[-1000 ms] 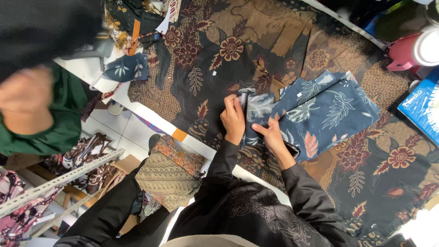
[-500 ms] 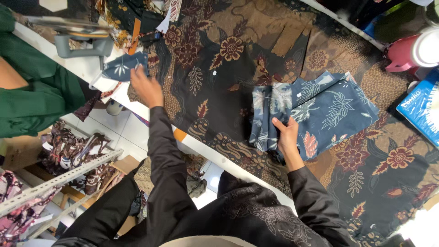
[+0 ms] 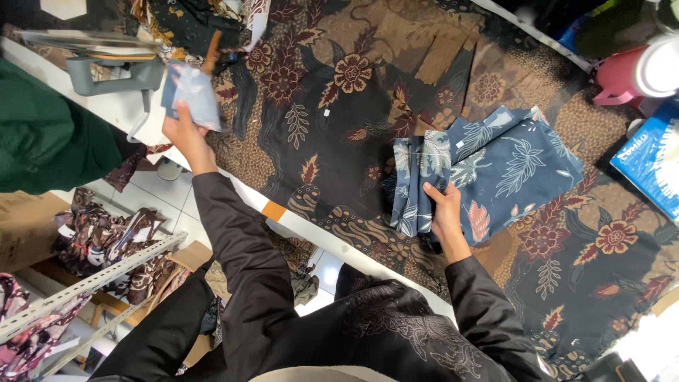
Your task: The person folds a large piece of patterned fabric on a table, then uses a ruler and iron to press and fold smaller fabric pieces. The person handles the fabric and tools by hand, arranging the pieces on the table.
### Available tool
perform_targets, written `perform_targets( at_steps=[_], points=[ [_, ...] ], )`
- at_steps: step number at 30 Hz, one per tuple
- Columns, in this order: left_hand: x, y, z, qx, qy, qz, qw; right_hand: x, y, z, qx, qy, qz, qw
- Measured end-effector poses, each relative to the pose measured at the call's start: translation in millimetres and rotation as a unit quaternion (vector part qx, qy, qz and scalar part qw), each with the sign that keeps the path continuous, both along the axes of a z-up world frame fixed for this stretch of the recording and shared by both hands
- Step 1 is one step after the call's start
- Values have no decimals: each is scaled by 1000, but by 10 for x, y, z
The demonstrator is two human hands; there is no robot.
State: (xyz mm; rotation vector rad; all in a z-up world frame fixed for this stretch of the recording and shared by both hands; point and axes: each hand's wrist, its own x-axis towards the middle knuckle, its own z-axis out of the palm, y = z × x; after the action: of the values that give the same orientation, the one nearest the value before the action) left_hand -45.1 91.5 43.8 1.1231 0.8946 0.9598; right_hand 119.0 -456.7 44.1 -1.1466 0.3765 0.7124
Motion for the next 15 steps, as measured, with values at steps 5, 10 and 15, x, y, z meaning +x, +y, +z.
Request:
perform_targets(
  at_steps=[5,10,15],
  points=[
    [210,-443,448,-37,-59,-112,991,-65,45,37,15,4,34,999],
    [495,-915,562,115,203,-152,961,-155,62,-48,17,-18,30,999],
    [488,-1982,181,310,307,-180,881,-265,33,2,21,-28,26,999]
  ],
)
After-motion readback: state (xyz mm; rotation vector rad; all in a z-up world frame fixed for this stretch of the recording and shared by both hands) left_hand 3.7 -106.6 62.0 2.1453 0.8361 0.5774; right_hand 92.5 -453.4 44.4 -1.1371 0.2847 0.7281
